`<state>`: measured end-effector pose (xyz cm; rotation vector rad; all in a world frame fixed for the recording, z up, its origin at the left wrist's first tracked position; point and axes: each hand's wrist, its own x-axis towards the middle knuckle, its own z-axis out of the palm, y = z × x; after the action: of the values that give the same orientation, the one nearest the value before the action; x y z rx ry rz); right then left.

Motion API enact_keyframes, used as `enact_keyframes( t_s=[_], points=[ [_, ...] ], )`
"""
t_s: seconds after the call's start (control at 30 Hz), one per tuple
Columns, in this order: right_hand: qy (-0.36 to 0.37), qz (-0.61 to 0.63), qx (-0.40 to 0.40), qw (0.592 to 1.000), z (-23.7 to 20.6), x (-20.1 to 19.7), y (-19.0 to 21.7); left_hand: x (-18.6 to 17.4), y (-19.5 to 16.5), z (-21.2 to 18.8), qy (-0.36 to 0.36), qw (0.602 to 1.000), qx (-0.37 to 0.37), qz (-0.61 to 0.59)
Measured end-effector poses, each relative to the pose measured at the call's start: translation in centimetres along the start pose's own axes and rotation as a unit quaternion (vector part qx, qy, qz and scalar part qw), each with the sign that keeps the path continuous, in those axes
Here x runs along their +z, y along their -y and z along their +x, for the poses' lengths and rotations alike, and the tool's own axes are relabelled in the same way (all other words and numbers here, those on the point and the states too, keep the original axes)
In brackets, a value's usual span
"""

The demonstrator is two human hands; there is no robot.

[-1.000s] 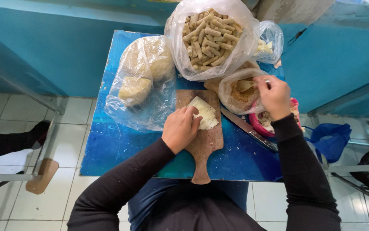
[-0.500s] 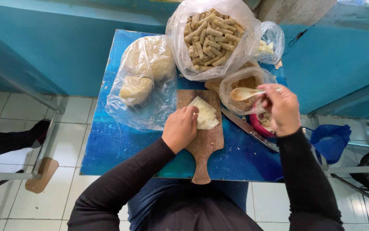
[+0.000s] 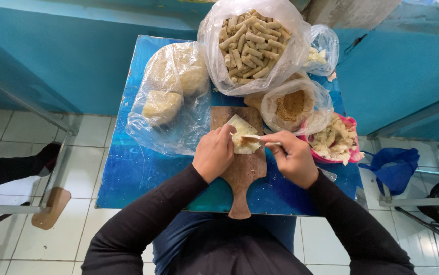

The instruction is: The person sits at a table and spoons brown filling from a plastic bag onto flat dough wrappers on a wooden board, folds each wrapper over the filling by hand, and places the folded pieces into a pink bowl. They then take a new block of dough, cut it into slices with a knife, and arrange the slices on the board.

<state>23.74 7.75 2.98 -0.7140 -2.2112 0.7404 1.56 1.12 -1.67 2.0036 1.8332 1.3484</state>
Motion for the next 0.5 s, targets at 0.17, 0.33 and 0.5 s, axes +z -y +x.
enact_keyframes(
  t_s=[0.17, 0.33, 0.5],
  points=[
    [0.006, -0.015, -0.073, 0.997, -0.3, 0.0, 0.2, -0.2, -0.1, 0.0, -0.005, 1.000, 0.011, -0.005],
    [-0.178, -0.138, -0.024, 0.974, 0.1, -2.7, -0.9, -0.4, -0.3, 0.0, 0.027, 0.999, -0.009, -0.017],
    [-0.132, -0.355, -0.017, 0.925, 2.6, -4.2, -1.0, -0.8, -0.4, 0.1, 0.015, 1.000, 0.016, -0.007]
  ],
)
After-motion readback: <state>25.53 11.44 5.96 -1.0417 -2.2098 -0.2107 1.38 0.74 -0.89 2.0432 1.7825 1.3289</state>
